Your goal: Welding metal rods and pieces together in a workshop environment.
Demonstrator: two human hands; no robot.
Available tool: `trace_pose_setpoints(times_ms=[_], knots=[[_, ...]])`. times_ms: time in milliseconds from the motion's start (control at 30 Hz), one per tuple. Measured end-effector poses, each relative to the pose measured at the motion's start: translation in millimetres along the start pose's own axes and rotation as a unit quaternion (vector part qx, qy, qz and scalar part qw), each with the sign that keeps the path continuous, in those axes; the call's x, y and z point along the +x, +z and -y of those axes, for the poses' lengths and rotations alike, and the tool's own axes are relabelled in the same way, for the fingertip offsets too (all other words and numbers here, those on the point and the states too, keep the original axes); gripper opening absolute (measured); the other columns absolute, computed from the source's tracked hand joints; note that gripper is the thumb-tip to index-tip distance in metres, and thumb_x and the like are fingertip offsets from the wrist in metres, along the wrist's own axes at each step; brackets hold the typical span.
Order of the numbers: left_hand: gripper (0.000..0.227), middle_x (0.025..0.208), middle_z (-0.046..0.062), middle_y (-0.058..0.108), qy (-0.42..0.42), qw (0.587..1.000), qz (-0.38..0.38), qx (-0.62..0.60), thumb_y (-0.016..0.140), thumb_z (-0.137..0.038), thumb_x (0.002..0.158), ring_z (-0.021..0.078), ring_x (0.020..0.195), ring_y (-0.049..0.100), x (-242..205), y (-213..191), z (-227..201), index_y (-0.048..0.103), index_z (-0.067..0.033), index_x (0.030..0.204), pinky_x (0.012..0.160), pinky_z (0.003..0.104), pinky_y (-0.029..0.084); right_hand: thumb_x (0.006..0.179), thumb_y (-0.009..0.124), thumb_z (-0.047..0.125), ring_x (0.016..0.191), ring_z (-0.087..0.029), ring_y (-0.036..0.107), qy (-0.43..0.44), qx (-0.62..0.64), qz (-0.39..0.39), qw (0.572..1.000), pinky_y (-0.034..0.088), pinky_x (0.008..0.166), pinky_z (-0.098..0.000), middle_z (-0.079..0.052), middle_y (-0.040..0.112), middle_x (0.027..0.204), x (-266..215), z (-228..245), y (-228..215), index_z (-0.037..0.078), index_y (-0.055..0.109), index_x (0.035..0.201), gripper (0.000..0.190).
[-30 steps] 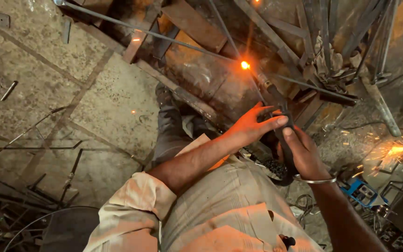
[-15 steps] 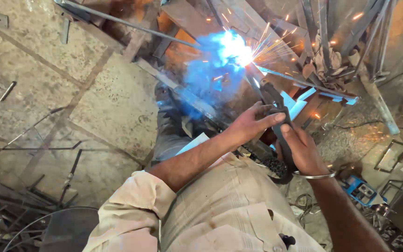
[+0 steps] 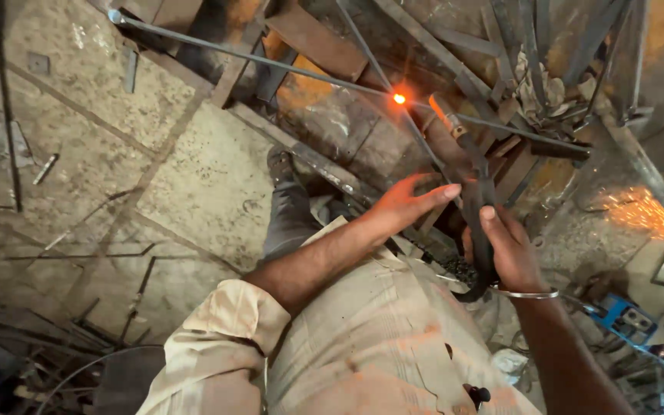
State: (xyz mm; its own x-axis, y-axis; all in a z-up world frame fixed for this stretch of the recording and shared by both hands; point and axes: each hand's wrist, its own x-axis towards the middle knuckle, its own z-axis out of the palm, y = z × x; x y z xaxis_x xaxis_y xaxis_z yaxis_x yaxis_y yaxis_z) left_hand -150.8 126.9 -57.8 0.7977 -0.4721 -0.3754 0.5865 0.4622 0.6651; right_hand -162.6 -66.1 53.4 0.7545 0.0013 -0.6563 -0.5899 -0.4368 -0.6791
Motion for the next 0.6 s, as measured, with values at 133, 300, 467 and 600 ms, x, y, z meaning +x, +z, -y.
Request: trace_pose_setpoints(times_ms=[133, 300, 467, 600], knots=[[0.092, 0.137, 0.019, 0.065, -0.028, 0.996, -0.044, 0.066, 0.07, -0.065, 0.081, 0.0272, 0.129, 0.061, -5, -10, 19, 0.059, 0.0042, 0.14, 0.108, 0.039, 0.046, 0.104, 0.049, 0.052, 0.062, -0.014, 0.054, 0.017, 0.078, 0.022, 0.997, 0.046, 0.057, -0.0299, -0.005, 0.058, 0.076, -11, -13, 1, 0.002, 0.057, 0.132, 0.058], [0.095, 0.153, 0.019, 0.048, -0.032, 0.988, -0.08, 0.13, 0.072, -0.064, 0.084, 0.0293, 0.141, 0.047, -15, -32, 38, 0.052, 0.0048, 0.147, 0.114, 0.041, 0.037, 0.099, 0.049, 0.052, 0.059, -0.015, 0.054, 0.038, 0.097, 0.048, 0.993, 0.047, 0.053, -0.0316, -0.005, 0.057, 0.077, -26, -24, 7, 0.006, 0.051, 0.135, 0.058], [0.092, 0.143, 0.022, 0.063, -0.016, 0.991, -0.049, 0.122, 0.071, -0.063, 0.083, 0.0303, 0.137, 0.056, -39, -53, 29, 0.055, 0.0056, 0.143, 0.115, 0.04, 0.041, 0.1, 0.052, 0.051, 0.057, -0.017, 0.051, 0.027, 0.068, 0.015, 0.997, 0.044, 0.051, -0.0322, -0.007, 0.054, 0.074, -56, -51, 18, 0.006, 0.052, 0.134, 0.056], [0.084, 0.143, 0.019, 0.063, -0.042, 0.987, 0.003, 0.156, 0.069, -0.059, 0.087, 0.0273, 0.135, 0.056, -48, -85, 11, 0.057, 0.0026, 0.143, 0.113, 0.038, 0.041, 0.1, 0.052, 0.045, 0.062, -0.016, 0.052, -0.005, 0.075, -0.071, 0.995, 0.046, 0.054, -0.0325, -0.006, 0.055, 0.079, -87, -61, 33, 0.006, 0.053, 0.132, 0.05]])
